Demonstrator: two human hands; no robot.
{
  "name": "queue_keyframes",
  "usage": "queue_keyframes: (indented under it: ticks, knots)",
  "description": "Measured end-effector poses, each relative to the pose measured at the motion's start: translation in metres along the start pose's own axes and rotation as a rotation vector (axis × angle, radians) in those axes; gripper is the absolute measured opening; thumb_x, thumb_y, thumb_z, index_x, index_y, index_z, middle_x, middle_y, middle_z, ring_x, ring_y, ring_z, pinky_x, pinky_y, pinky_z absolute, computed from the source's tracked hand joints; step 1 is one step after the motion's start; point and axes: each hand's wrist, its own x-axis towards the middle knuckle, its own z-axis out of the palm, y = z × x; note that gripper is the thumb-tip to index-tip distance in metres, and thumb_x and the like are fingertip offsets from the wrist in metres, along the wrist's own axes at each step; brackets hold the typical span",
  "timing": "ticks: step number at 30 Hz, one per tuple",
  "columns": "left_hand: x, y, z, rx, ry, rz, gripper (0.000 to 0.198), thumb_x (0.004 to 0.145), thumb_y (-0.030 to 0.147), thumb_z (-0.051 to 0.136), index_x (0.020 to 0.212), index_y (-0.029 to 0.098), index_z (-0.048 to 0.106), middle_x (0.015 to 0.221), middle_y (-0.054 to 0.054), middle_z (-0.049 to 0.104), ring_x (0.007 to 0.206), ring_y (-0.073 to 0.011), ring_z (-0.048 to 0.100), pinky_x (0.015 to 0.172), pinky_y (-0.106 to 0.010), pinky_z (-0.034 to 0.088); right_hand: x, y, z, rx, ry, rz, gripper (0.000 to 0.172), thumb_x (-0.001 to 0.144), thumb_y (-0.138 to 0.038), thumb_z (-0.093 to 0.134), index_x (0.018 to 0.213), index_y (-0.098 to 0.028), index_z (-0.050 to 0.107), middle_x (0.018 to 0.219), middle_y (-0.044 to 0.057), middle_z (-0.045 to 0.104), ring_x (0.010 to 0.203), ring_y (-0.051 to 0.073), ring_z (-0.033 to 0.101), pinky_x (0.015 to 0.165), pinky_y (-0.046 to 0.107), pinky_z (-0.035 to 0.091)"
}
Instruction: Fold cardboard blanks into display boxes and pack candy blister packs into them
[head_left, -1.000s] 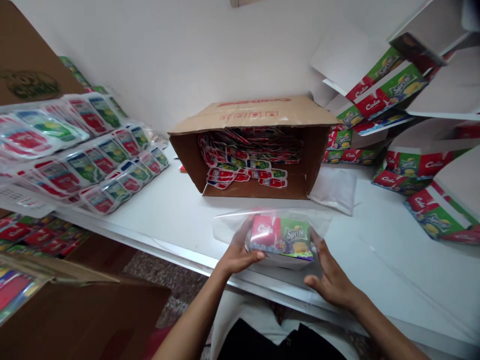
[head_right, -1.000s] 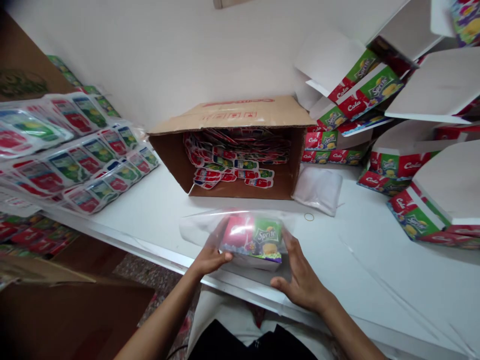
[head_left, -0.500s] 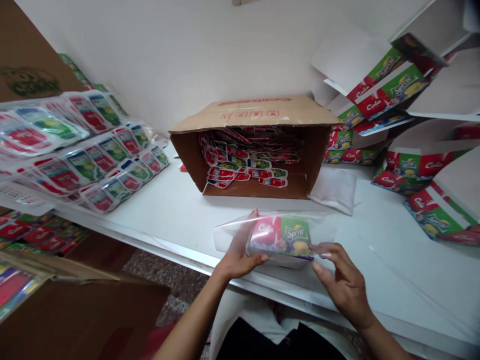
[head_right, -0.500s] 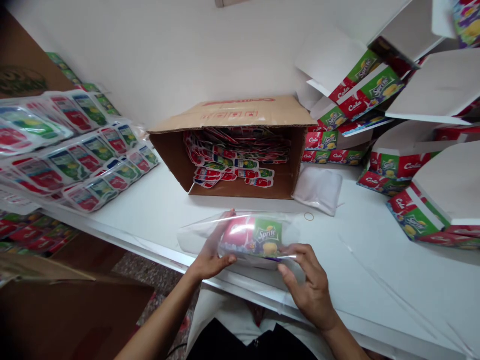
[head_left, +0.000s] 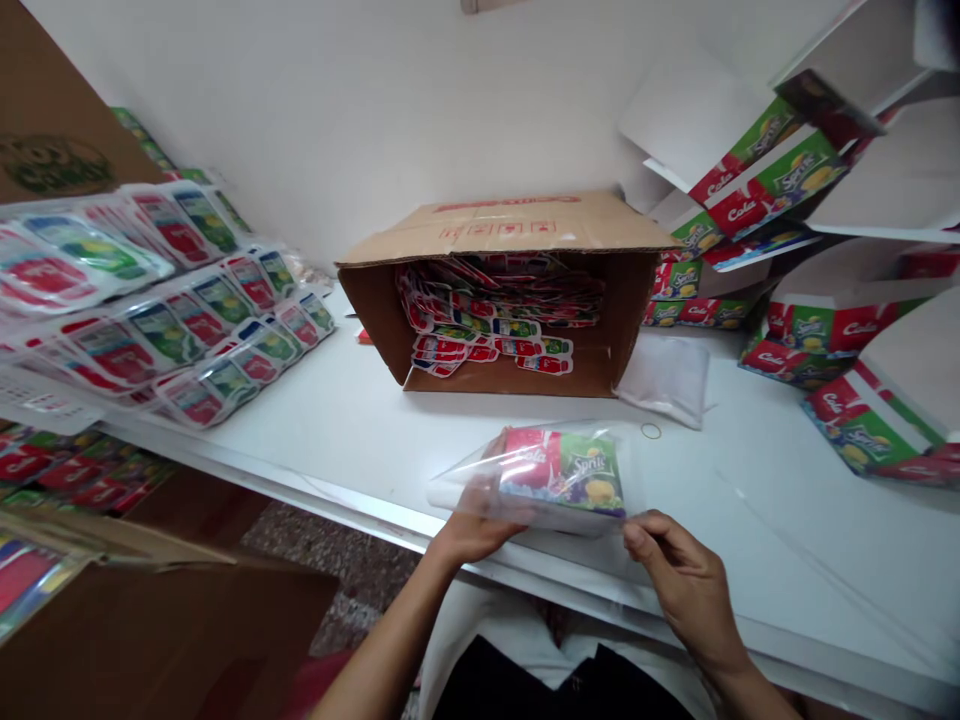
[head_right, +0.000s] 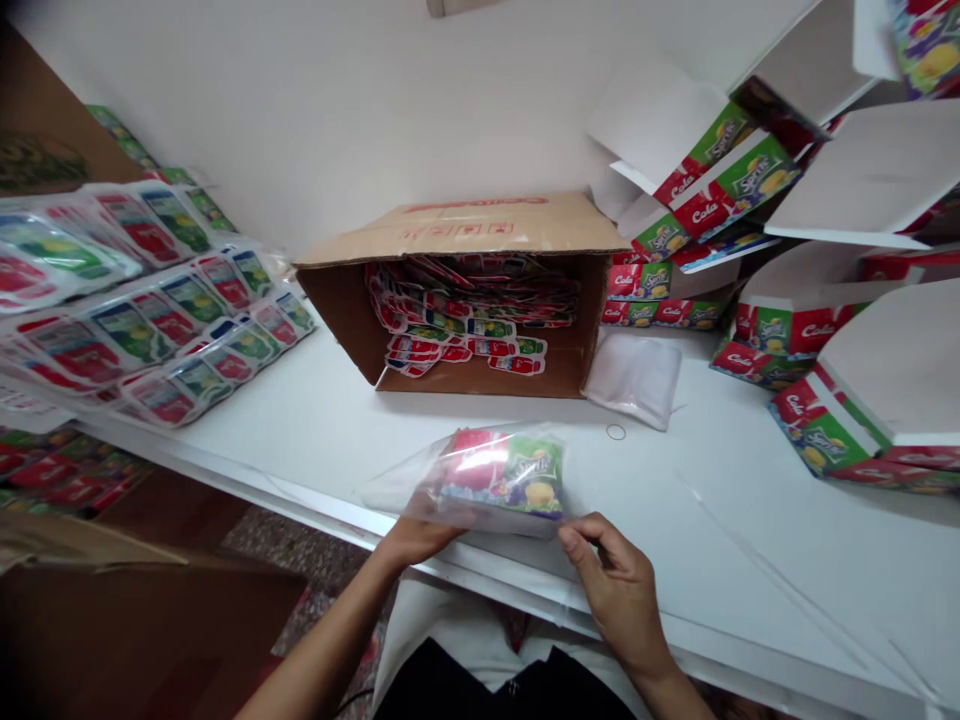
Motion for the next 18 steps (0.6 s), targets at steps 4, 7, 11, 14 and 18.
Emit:
queue_keyframes:
  ticks: [4, 7, 11, 14, 18]
  knots:
    - [0.006, 0.004, -0.003, -0.004, 0.075, 0.072, 0.097, 0.056, 0.039, 0.085, 0.140, 0.022, 0.040, 0.143, -0.011, 0.045, 0.135, -0.0348, 0.036, 0.116, -0.052, 0.022, 0.002, 0.013, 0.001, -0.035, -0.052, 0.025, 0.023, 0.085, -0.041, 0.060, 0.076, -0.020, 0.063, 0.067, -0.001, 0.058, 0.065, 0.013, 0.055, 0.062, 0.020, 0.046]
    - [0.014, 0.004, -0.005, -0.145, 0.068, 0.171, 0.121, 0.047, 0.039, 0.090, 0.148, 0.026, 0.023, 0.155, -0.012, 0.023, 0.141, -0.0351, 0.023, 0.117, -0.050, 0.020, 0.000, 0.018, 0.000, -0.048, -0.116, 0.010, 0.023, 0.085, -0.041, 0.060, 0.075, -0.020, 0.061, 0.068, 0.000, 0.058, 0.065, 0.013, 0.055, 0.062, 0.021, 0.045]
    - [0.020, 0.003, -0.004, -0.327, -0.028, 0.090, 0.128, 0.046, 0.039, 0.091, 0.149, 0.028, 0.015, 0.153, -0.015, 0.026, 0.135, -0.0351, 0.037, 0.108, -0.049, 0.037, -0.003, 0.022, -0.012, -0.001, -0.290, -0.062, 0.036, 0.090, -0.050, 0.048, 0.077, -0.019, 0.064, 0.069, 0.002, 0.059, 0.065, 0.015, 0.056, 0.062, 0.024, 0.047]
    - [0.021, 0.006, -0.004, -0.336, -0.075, 0.034, 0.129, 0.045, 0.039, 0.091, 0.149, 0.030, 0.015, 0.150, -0.014, 0.032, 0.133, -0.0358, 0.039, 0.108, -0.054, 0.036, 0.008, 0.023, -0.024, 0.042, -0.188, -0.075, 0.040, 0.093, -0.051, 0.039, 0.094, -0.020, 0.065, 0.080, 0.006, 0.063, 0.074, 0.019, 0.060, 0.069, 0.030, 0.051]
    - [0.020, 0.006, -0.004, -0.304, -0.095, -0.005, 0.126, 0.046, 0.040, 0.090, 0.149, 0.028, 0.018, 0.144, -0.014, 0.043, 0.133, -0.0379, 0.039, 0.109, -0.059, 0.032, 0.039, 0.019, -0.023, -0.027, -0.101, -0.098, 0.053, 0.091, -0.040, 0.050, 0.141, -0.028, 0.037, 0.141, 0.009, 0.046, 0.123, 0.024, 0.049, 0.100, 0.040, 0.044]
